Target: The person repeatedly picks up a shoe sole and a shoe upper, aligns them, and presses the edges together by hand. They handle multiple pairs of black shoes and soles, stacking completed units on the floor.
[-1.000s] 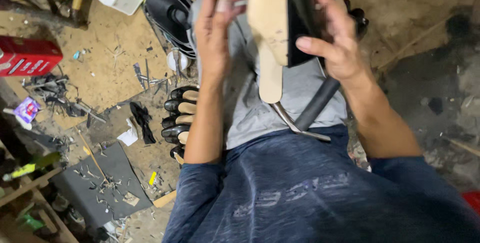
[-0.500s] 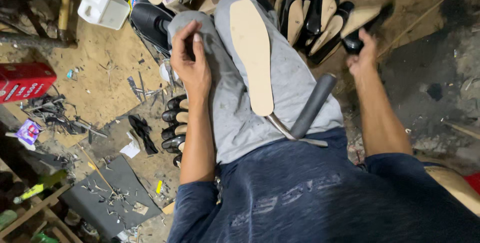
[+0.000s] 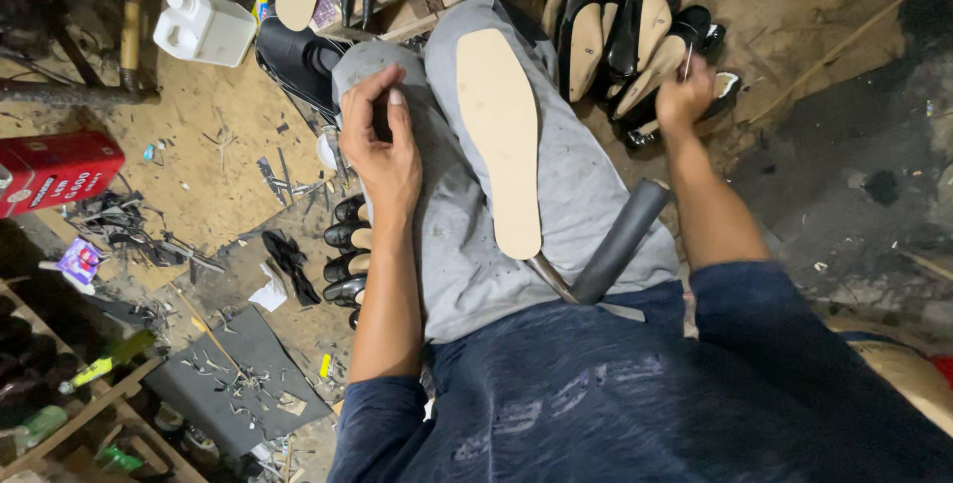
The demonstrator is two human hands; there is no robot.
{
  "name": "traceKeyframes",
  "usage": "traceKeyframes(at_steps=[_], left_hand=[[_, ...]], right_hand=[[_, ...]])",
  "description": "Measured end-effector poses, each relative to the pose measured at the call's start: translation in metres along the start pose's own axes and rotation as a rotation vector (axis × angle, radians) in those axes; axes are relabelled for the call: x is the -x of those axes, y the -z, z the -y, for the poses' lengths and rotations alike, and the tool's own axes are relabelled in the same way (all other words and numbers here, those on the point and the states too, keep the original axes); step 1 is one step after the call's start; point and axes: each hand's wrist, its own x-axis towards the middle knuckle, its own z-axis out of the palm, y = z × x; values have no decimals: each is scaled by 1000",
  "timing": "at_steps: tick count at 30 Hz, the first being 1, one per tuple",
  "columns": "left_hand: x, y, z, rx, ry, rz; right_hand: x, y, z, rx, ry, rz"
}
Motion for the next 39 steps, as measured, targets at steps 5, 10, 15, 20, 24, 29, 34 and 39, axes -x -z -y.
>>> traceKeyframes(at_steps=[5, 10, 15, 20, 24, 29, 34, 39], left_hand=[[1, -1, -8, -65, -17, -6], [5, 2, -11, -64, -2, -34], [12, 8, -5, -52, 42, -50], [3, 4, -2, 317, 137, -13], [-3, -13, -33, 584, 146, 103], [1, -25, -93, 1095, 10, 326], [28, 29, -94, 1068, 125, 103], [43, 67, -66, 757, 68, -239]], right_hand=[[-52, -27, 36, -196, -197, 209], [-66, -39, 47, -509, -646, 332], [-50, -11, 18, -772, -576, 496], [-45, 76, 16, -1212, -304, 689], [-52, 160, 76, -1429, 3, 1010], [24, 182, 175, -1452, -75, 1112], [91, 171, 228, -886, 151, 1198], [115, 164, 222, -185, 868, 266]])
